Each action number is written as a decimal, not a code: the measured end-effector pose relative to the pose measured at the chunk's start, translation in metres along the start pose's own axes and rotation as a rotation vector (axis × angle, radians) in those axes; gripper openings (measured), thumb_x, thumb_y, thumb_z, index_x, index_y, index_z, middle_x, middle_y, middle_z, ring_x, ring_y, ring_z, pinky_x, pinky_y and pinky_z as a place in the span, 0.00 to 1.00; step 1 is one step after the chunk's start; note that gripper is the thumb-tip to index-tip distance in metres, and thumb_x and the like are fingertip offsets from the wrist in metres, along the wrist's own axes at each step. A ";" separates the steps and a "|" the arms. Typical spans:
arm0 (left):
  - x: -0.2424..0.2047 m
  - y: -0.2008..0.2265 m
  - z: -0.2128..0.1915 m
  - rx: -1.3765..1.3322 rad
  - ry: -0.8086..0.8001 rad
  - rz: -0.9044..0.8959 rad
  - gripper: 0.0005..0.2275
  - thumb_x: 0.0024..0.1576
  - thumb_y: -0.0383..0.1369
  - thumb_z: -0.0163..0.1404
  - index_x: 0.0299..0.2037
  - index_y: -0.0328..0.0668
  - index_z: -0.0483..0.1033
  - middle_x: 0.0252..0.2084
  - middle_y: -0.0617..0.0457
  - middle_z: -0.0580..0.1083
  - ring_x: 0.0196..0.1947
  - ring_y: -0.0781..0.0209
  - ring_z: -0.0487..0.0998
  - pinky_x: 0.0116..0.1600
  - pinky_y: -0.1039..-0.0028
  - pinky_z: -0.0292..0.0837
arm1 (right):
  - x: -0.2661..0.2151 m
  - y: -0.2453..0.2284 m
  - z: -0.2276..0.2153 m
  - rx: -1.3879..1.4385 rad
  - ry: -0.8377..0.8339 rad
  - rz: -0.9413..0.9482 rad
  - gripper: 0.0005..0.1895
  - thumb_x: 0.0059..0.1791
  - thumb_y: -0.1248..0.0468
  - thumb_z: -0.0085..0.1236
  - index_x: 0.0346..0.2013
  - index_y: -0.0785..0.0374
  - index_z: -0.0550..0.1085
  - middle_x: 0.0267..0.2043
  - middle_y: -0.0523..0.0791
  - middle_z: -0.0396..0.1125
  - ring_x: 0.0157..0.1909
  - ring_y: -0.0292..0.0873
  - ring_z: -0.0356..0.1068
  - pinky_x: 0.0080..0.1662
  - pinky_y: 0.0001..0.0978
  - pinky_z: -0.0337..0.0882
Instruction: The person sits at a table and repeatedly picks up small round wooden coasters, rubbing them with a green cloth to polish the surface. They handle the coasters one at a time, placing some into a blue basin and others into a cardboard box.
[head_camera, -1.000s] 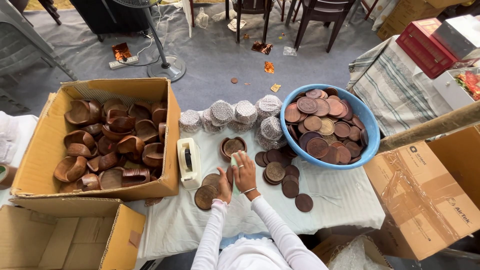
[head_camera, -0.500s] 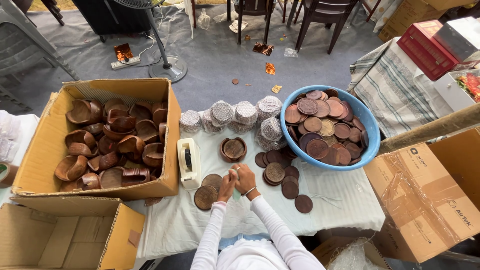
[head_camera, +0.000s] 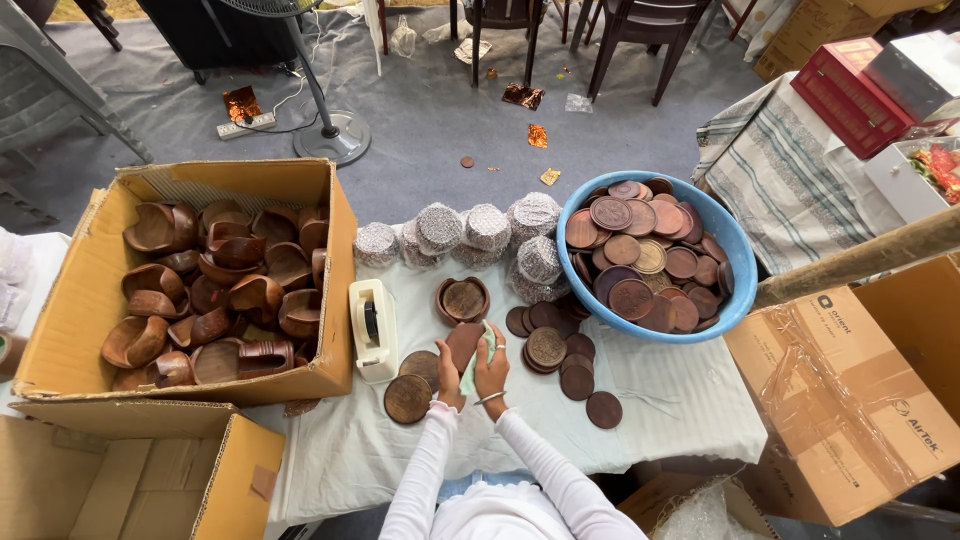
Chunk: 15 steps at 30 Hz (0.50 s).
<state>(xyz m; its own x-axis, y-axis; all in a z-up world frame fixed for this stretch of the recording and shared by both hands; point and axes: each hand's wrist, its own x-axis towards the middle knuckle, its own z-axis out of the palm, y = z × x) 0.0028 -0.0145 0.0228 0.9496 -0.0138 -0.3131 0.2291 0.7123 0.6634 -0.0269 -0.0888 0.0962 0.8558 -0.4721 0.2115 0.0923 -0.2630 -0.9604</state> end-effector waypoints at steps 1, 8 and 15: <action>0.001 0.000 0.001 0.000 0.002 -0.001 0.32 0.65 0.56 0.34 0.64 0.32 0.68 0.64 0.47 0.72 0.61 0.55 0.73 0.64 0.68 0.67 | -0.004 -0.001 0.001 0.000 -0.001 0.002 0.20 0.56 0.56 0.48 0.60 0.61 0.72 0.52 0.55 0.75 0.50 0.53 0.78 0.49 0.41 0.74; 0.008 -0.002 -0.013 -0.160 -0.079 -0.146 0.34 0.64 0.58 0.34 0.67 0.34 0.64 0.64 0.47 0.71 0.60 0.54 0.74 0.63 0.67 0.69 | -0.005 -0.019 -0.001 0.057 -0.074 -0.133 0.31 0.59 0.58 0.45 0.75 0.61 0.51 0.69 0.56 0.60 0.63 0.55 0.68 0.58 0.41 0.68; 0.016 0.005 -0.028 0.268 -0.062 -0.060 0.27 0.67 0.48 0.41 0.60 0.27 0.73 0.57 0.48 0.76 0.54 0.61 0.76 0.57 0.72 0.71 | 0.062 0.012 -0.017 -0.130 -0.471 0.066 0.17 0.53 0.58 0.57 0.53 0.62 0.78 0.43 0.49 0.78 0.43 0.42 0.78 0.47 0.32 0.75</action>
<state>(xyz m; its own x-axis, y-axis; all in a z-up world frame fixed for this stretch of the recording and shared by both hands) 0.0131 0.0083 0.0026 0.9420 -0.0986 -0.3207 0.3257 0.4983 0.8035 0.0184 -0.1354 0.1013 0.9976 -0.0673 0.0170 -0.0086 -0.3625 -0.9319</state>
